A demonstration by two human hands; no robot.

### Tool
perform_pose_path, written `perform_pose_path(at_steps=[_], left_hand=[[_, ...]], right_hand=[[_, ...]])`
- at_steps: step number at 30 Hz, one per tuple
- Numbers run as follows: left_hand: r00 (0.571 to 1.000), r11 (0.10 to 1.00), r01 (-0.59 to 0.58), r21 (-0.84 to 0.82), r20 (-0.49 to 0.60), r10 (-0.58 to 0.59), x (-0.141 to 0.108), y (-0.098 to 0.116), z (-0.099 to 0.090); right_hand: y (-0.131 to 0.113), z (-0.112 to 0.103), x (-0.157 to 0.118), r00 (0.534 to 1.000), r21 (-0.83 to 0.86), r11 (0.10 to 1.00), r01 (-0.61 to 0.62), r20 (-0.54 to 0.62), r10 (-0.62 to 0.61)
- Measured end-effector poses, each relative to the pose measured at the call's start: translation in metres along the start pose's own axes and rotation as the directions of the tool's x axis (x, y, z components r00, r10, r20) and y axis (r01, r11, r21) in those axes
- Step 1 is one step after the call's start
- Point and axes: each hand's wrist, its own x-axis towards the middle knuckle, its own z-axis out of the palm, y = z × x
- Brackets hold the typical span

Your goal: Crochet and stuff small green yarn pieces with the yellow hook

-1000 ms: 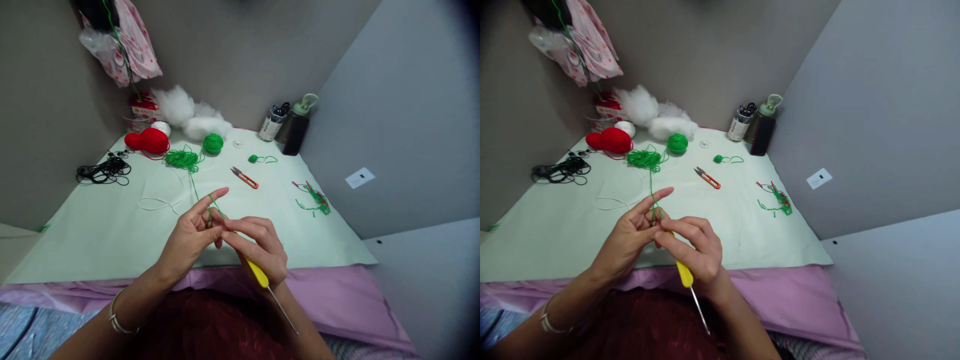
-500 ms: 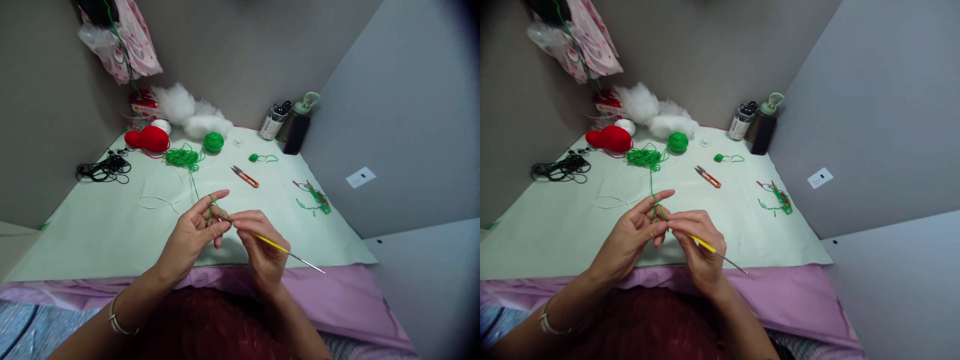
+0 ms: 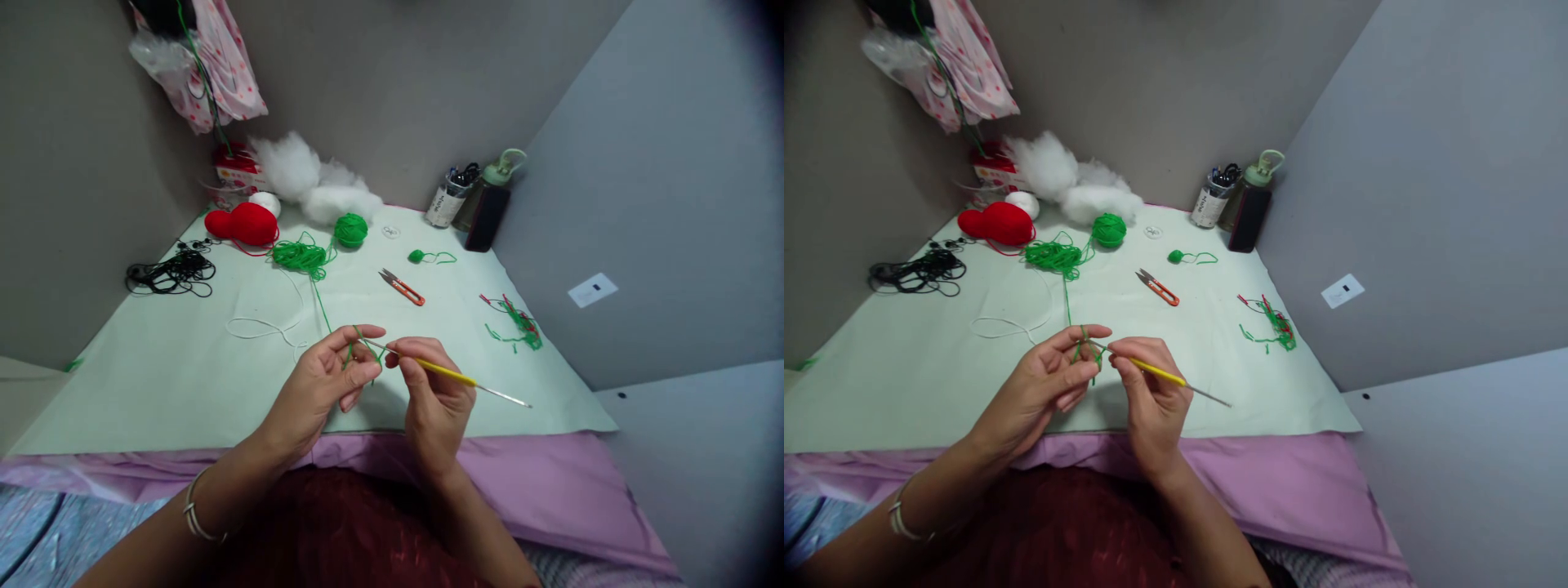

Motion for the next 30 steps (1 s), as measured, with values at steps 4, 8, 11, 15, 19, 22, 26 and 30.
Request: perform_pose_path(at_steps=[4, 8, 11, 15, 19, 22, 26, 30], left_hand=[[0.998, 0.999, 0.002, -0.032, -0.061, -0.004, 0.002, 0.002, -0.002], [0.997, 1.0, 0.004, -0.021, -0.073, -0.006, 0.004, 0.0, -0.005], [0.999, 1.0, 0.024, -0.01, -0.046, -0.024, 0.005, -0.004, -0.006], [0.998, 0.999, 0.026, -0.037, -0.05, -0.028, 0.006, -0.007, -0.007], [0.997, 0.992, 0.036, -0.121, -0.064, -0.044, 0.007, -0.005, -0.009], [0.995, 0.977, 0.048, -0.208, -0.078, -0.066, 0.008, -0.002, -0.011], [0.991, 0.963, 0.044, -0.266, -0.111, -0.076, 0.009, 0.002, -0.013], [0.991, 0.967, 0.034, -0.251, -0.116, -0.065, 0.008, 0.003, -0.014]], right_hand=[[0.0, -0.003, 0.005, 0.987, 0.168, 0.974, -0.151, -0.03, 0.158], [-0.001, -0.007, 0.01, 0.965, 0.253, 0.937, -0.241, -0.04, 0.259], [0.0, -0.008, 0.011, 0.961, 0.239, 0.933, -0.27, 0.001, 0.278], [-0.001, -0.008, 0.01, 0.977, 0.137, 0.969, -0.204, -0.032, 0.21], [-0.006, -0.01, 0.01, 0.968, 0.055, 0.967, -0.249, -0.015, 0.251], [-0.01, -0.015, 0.012, 0.928, 0.126, 0.926, -0.357, 0.159, 0.336], [-0.015, -0.023, 0.014, 0.891, 0.316, 0.851, -0.42, 0.322, 0.32], [-0.014, -0.025, 0.01, 0.917, 0.291, 0.877, -0.383, 0.233, 0.323]])
